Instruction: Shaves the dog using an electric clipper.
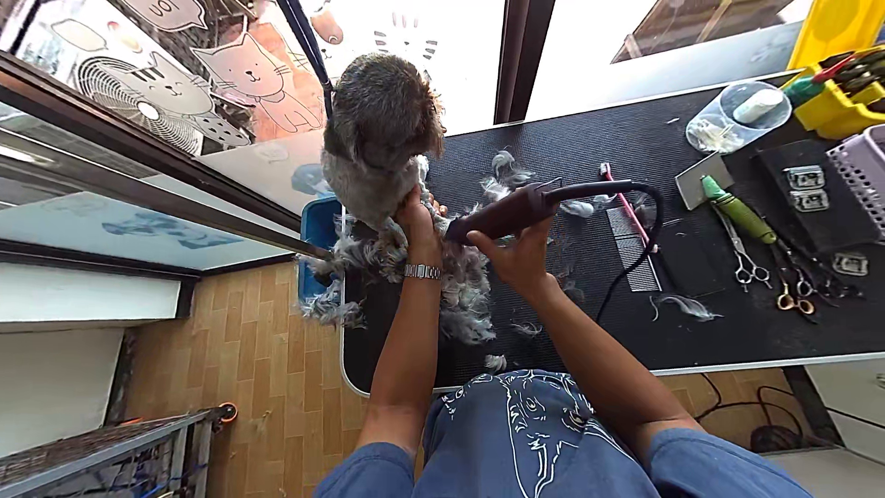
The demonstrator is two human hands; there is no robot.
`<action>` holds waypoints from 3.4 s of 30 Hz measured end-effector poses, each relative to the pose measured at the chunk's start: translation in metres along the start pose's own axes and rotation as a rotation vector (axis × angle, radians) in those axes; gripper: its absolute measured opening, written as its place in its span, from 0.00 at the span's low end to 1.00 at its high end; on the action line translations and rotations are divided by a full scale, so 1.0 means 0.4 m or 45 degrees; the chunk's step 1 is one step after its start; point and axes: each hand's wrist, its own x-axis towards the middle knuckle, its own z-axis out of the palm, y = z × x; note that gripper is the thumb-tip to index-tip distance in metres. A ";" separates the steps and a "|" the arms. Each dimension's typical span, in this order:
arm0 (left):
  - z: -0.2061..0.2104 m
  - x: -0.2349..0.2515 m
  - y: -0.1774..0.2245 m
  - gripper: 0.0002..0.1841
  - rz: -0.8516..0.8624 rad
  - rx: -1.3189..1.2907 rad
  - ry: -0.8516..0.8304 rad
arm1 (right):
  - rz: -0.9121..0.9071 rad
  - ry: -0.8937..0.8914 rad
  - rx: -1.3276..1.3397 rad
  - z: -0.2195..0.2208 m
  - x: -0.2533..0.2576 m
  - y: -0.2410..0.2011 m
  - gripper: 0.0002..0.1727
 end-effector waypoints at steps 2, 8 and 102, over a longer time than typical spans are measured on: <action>0.000 -0.002 -0.001 0.10 -0.003 -0.008 0.018 | -0.018 -0.065 -0.007 -0.009 -0.012 0.003 0.47; 0.021 0.003 -0.002 0.10 0.001 -0.014 0.077 | 0.080 0.125 0.203 -0.021 0.021 -0.017 0.46; 0.099 -0.110 0.190 0.34 -0.098 0.071 -0.459 | 1.451 0.316 1.728 0.090 0.059 0.103 0.32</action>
